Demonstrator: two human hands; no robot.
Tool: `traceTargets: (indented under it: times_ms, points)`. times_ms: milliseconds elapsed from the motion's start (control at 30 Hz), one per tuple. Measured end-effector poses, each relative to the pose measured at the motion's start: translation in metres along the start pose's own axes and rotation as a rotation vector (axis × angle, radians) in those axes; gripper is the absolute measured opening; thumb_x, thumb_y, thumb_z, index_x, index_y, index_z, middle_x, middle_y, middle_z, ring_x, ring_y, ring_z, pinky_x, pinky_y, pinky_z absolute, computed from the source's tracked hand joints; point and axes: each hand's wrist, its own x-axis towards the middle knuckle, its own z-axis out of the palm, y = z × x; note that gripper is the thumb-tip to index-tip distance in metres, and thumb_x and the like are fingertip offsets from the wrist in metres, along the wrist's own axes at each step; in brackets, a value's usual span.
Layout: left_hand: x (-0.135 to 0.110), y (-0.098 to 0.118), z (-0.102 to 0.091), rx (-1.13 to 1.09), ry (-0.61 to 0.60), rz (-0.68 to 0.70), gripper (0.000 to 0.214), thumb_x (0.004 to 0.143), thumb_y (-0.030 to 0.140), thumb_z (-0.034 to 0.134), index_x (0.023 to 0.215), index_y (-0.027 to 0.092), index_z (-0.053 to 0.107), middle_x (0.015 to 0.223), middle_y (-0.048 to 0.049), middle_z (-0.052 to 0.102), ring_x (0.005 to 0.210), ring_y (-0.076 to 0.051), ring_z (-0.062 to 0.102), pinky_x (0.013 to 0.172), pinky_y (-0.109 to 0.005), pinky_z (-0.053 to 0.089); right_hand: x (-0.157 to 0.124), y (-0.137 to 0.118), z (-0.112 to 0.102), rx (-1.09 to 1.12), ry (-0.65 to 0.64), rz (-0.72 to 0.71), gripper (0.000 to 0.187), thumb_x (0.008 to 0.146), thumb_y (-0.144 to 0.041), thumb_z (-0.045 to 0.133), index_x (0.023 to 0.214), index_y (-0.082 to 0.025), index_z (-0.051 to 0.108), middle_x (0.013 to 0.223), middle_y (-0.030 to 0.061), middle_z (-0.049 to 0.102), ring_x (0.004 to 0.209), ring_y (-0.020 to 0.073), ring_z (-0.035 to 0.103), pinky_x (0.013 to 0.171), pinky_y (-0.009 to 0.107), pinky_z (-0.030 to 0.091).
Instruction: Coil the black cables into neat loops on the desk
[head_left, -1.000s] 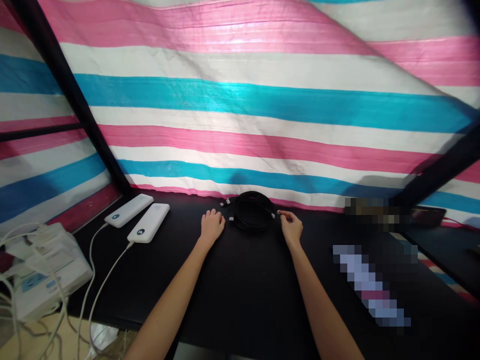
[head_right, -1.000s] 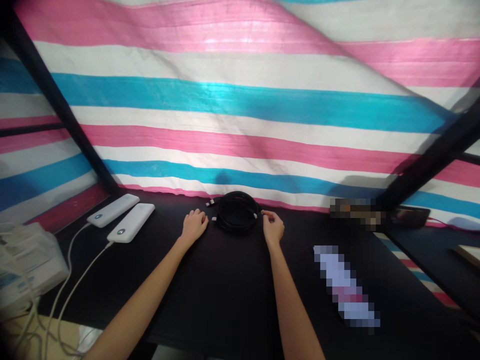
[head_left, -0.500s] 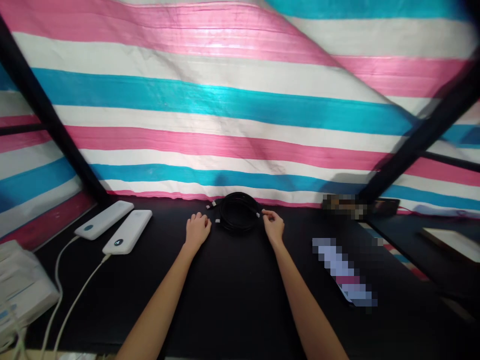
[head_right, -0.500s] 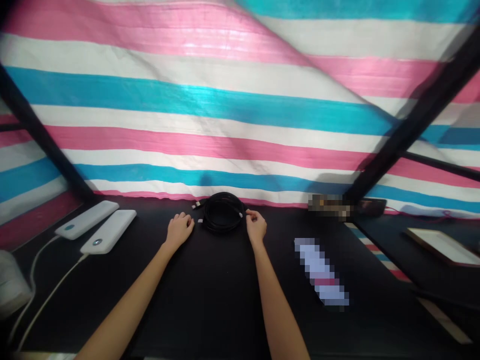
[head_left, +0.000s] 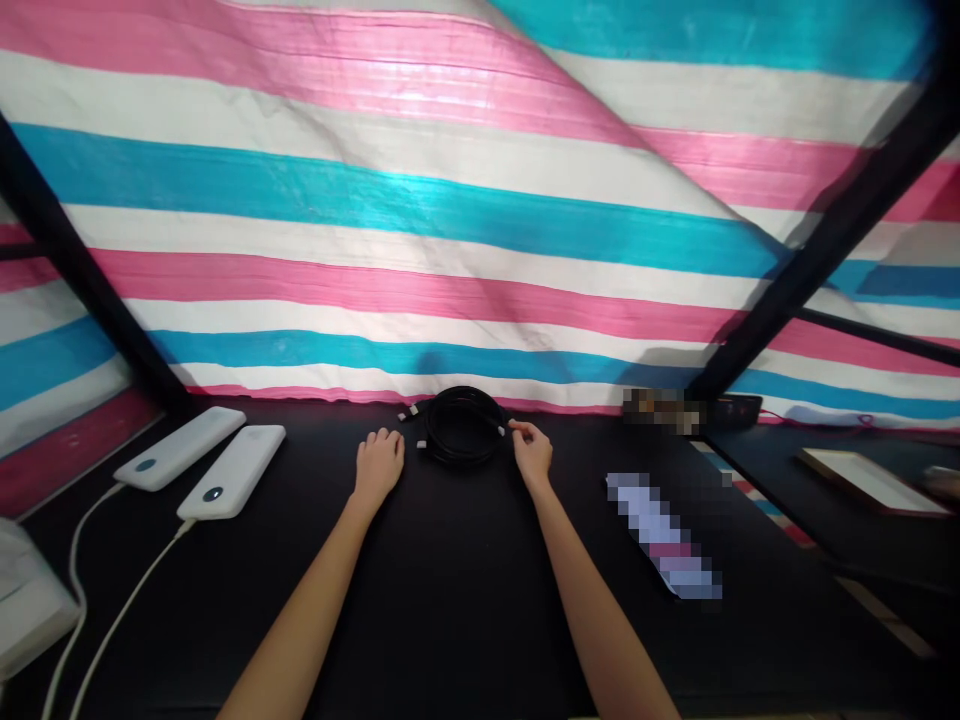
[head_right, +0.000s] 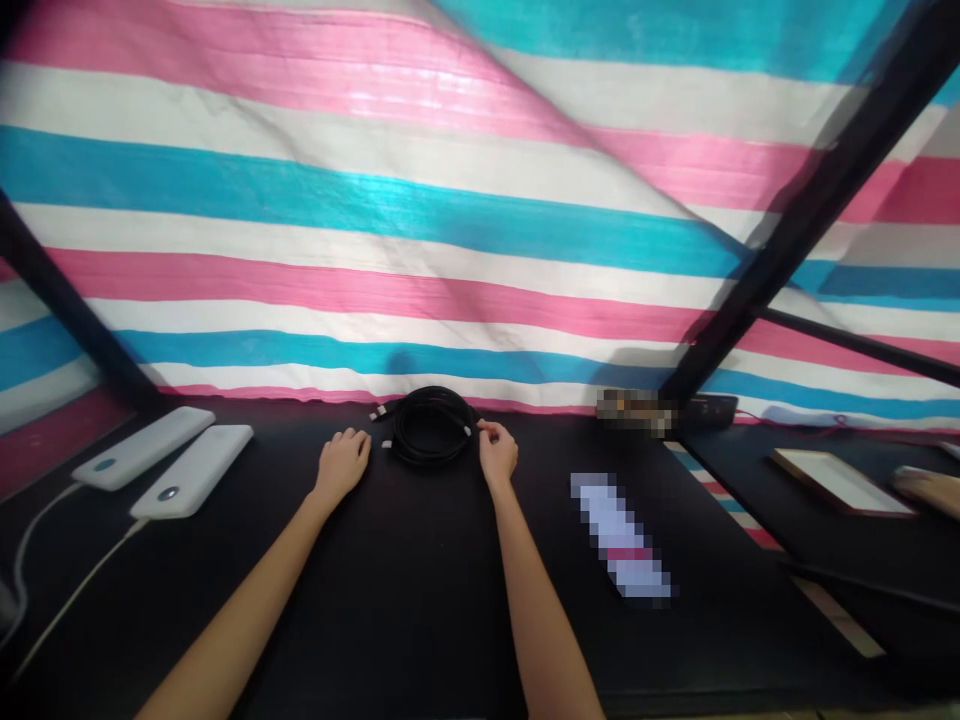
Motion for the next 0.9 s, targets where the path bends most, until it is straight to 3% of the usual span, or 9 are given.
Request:
traceTargets:
  times_ms: [233, 700, 900]
  points:
    - [-0.0008, 0.0001, -0.0007, -0.035, 0.004, -0.017, 0.029, 0.089, 0.028, 0.037, 0.077, 0.018, 0.062, 0.092, -0.0084, 0.06, 0.092, -0.022, 0.053, 0.077, -0.033, 0.037, 0.0007, -0.0033, -0.0015, 0.013, -0.005, -0.011, 0.033, 0.067, -0.033, 0.05, 0.087, -0.021, 0.073, 0.069, 0.0022, 0.066, 0.059, 0.0185, 0.056, 0.058, 0.028, 0.038]
    - [-0.0003, -0.0013, -0.0026, -0.096, 0.009, -0.04, 0.025, 0.092, 0.029, 0.035, 0.092, 0.02, 0.059, 0.094, -0.0062, 0.064, 0.092, -0.022, 0.055, 0.077, -0.032, 0.037, -0.001, -0.0065, -0.0003, 0.11, -0.015, -0.018, 0.032, 0.066, -0.038, 0.057, 0.086, -0.018, 0.07, 0.076, 0.0054, 0.07, 0.054, 0.0153, 0.054, 0.059, 0.028, 0.042]
    - [0.0016, -0.0032, -0.0058, -0.213, 0.052, -0.078, 0.027, 0.091, 0.039, 0.04, 0.097, 0.022, 0.06, 0.093, -0.0048, 0.059, 0.083, -0.018, 0.058, 0.069, -0.028, 0.039, -0.0021, -0.0069, 0.0011, 0.129, 0.011, -0.023, 0.027, 0.064, -0.035, 0.059, 0.084, -0.021, 0.071, 0.076, 0.0021, 0.071, 0.051, 0.0136, 0.054, 0.058, 0.028, 0.043]
